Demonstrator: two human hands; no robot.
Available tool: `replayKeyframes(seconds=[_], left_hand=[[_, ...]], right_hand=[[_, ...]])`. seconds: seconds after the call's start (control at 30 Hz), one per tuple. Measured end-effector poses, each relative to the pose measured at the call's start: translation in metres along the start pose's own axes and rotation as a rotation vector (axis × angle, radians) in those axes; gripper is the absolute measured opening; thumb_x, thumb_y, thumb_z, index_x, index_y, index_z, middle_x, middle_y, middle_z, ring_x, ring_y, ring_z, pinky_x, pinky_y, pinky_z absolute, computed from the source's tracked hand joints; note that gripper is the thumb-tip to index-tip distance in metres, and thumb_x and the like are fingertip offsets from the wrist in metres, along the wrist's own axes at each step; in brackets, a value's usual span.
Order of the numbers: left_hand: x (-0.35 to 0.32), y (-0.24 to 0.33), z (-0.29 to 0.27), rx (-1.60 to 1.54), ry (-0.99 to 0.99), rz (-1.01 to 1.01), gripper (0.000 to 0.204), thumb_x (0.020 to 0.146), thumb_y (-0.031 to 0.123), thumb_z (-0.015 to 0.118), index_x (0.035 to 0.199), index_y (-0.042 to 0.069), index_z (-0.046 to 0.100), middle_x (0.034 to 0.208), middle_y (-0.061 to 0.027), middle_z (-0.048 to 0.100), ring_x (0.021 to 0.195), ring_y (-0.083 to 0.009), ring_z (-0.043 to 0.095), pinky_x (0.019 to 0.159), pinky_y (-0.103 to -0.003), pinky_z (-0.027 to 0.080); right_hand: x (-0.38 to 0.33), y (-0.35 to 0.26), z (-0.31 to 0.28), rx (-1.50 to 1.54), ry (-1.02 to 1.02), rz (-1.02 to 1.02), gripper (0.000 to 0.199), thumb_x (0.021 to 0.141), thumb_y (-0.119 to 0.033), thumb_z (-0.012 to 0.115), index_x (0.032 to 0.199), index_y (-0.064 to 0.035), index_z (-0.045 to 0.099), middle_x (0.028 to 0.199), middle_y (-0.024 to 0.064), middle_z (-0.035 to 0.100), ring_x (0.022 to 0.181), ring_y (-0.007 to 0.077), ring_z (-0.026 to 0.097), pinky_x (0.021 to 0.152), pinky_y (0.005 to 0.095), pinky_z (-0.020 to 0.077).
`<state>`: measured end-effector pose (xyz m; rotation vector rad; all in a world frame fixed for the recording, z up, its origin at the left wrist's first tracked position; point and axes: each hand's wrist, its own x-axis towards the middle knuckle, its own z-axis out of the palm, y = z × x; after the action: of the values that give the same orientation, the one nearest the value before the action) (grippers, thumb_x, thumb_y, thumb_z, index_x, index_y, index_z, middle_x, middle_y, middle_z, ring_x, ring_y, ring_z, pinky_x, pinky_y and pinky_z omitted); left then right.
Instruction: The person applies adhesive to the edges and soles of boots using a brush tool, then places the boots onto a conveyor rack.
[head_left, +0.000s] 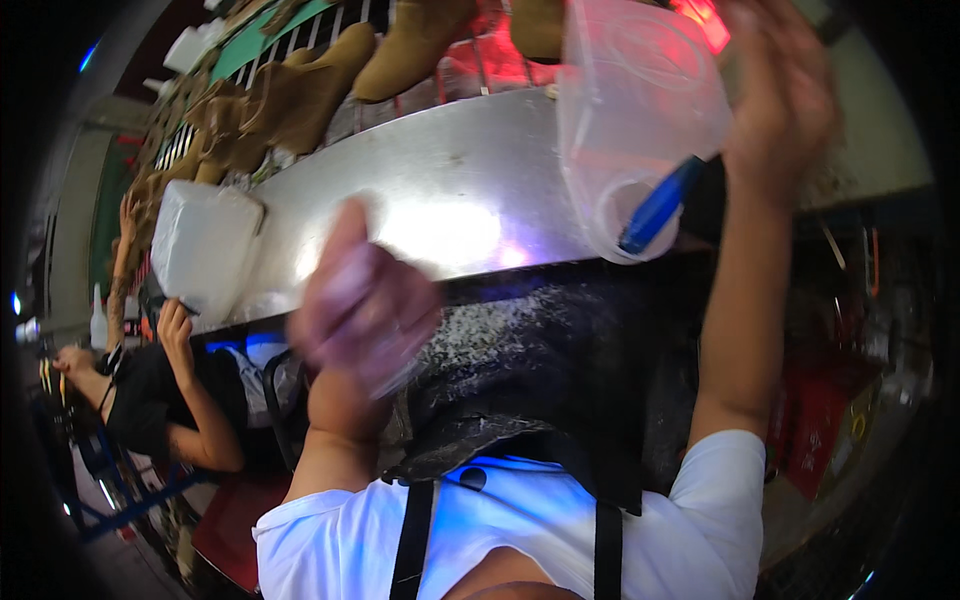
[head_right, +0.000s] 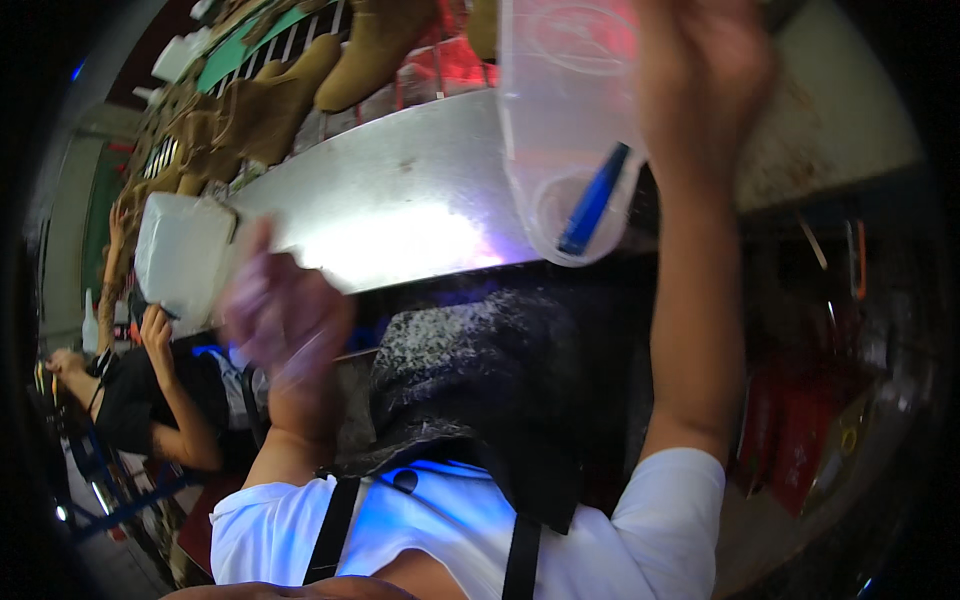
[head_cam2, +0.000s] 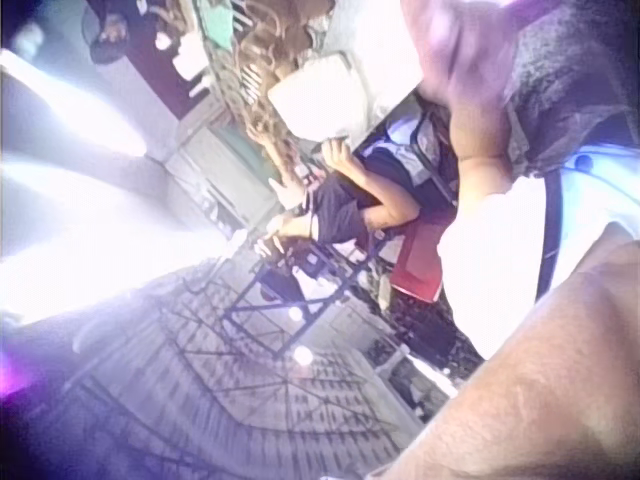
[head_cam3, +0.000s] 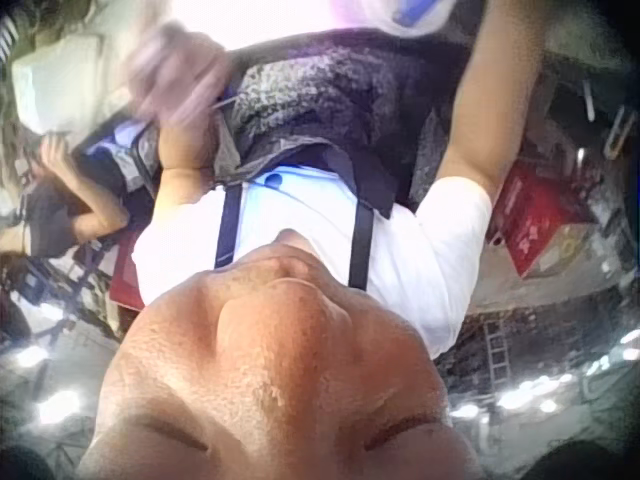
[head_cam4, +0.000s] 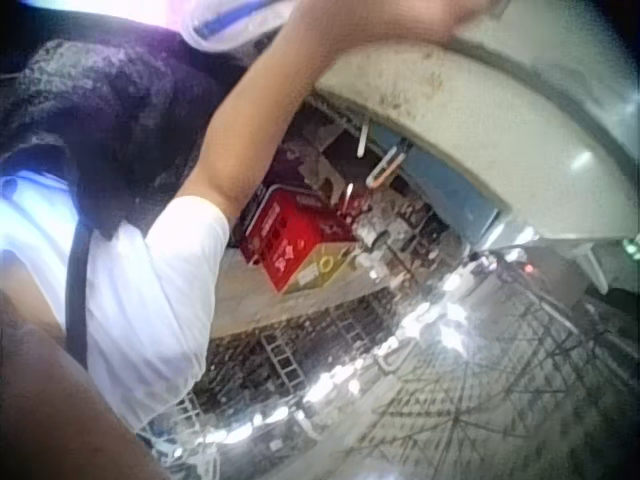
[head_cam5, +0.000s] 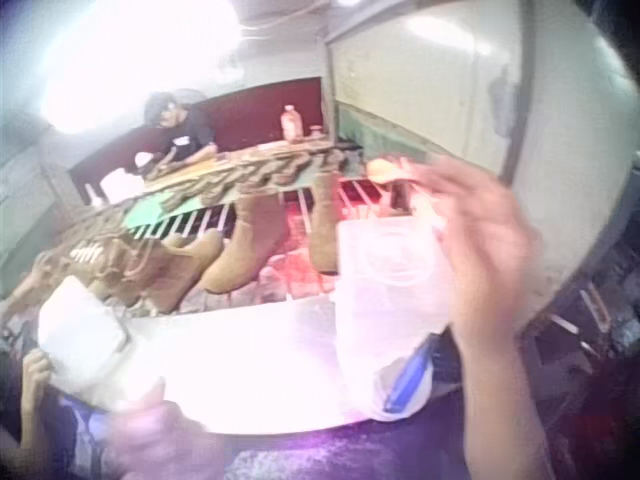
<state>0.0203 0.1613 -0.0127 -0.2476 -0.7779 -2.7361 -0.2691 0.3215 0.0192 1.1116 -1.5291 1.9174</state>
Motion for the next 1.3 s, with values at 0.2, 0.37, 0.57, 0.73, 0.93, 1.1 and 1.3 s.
replayKeyframes(seconds=[0.2,0.37,0.57,0.73,0.93,1.1,1.3], left_hand=[[0.0,-0.033,-0.043,-0.218,0.121,-0.159,0.011,0.094,0.009,0.048,0.105,0.01,0.05,0.058,0.0022,0.035,0.056,-0.0103,0.03,0.043,-0.024,0.024],[-0.003,-0.044,-0.045,-0.184,0.057,-0.22,0.009,0.092,0.007,0.048,0.101,0.008,0.048,0.057,0.0013,0.038,0.053,-0.0101,0.03,0.044,-0.024,0.026],[-0.007,-0.041,-0.041,-0.037,0.003,-0.219,0.01,0.091,0.005,0.049,0.102,0.006,0.048,0.06,-0.0007,0.041,0.053,-0.0094,0.031,0.049,-0.024,0.028],[-0.005,-0.051,-0.028,0.111,0.317,-0.161,0.036,0.087,0.006,0.051,0.122,-0.001,0.05,0.101,-0.0155,0.06,0.086,-0.0166,0.054,0.073,-0.028,0.045],[-0.007,-0.055,-0.026,0.181,0.4,-0.2,0.057,0.092,0.014,0.046,0.145,-0.007,0.041,0.151,-0.0286,0.044,0.141,-0.0368,0.044,0.12,-0.047,0.03],[-0.01,-0.062,-0.019,0.175,0.462,-0.192,0.06,0.1,0.032,0.044,0.148,-0.005,0.039,0.153,-0.0265,0.041,0.142,-0.0358,0.041,0.12,-0.046,0.028],[-0.014,-0.062,-0.011,0.143,0.435,-0.249,0.062,0.101,0.035,0.045,0.151,-0.001,0.035,0.158,-0.0269,0.034,0.144,-0.0365,0.039,0.12,-0.046,0.027]], right_hand=[[-0.122,-0.095,0.01,0.17,-0.49,0.446,0.037,0.094,-0.005,0.065,0.127,0.0084,0.059,0.109,0.016,0.068,0.096,0.0182,0.064,0.088,0.0309,0.0517],[-0.169,-0.108,0.038,0.467,-0.368,0.965,0.042,0.087,-0.002,0.073,0.126,0.0048,0.061,0.105,0.0138,0.068,0.094,0.0164,0.067,0.08,0.0269,0.0538],[-0.162,-0.1,0.031,0.243,-0.563,0.814,0.019,0.089,0.002,0.073,0.107,0.0044,0.071,0.096,0.0117,0.068,0.078,0.0145,0.068,0.071,0.0269,0.0566],[-0.165,-0.107,0.031,0.228,-0.31,0.775,0.015,0.089,0.009,0.07,0.103,0.0049,0.072,0.098,0.0125,0.069,0.072,0.0115,0.067,0.065,0.0238,0.0551],[-0.169,-0.094,0.04,-0.032,-0.38,0.439,0.023,0.084,0.007,0.073,0.107,0.0038,0.07,0.104,0.0155,0.068,0.09,0.0257,0.069,0.078,0.0331,0.0572],[-0.173,-0.101,0.05,-0.271,-0.608,0.291,0.037,0.077,0.007,0.072,0.113,0.0047,0.067,0.115,0.018,0.062,0.103,0.0356,0.062,0.088,0.0397,0.0541],[-0.181,-0.09,0.039,-0.365,-0.644,0.1,0.035,0.077,0.007,0.066,0.112,0.0046,0.064,0.11,0.0173,0.061,0.094,0.0337,0.062,0.081,0.0397,0.0538]])
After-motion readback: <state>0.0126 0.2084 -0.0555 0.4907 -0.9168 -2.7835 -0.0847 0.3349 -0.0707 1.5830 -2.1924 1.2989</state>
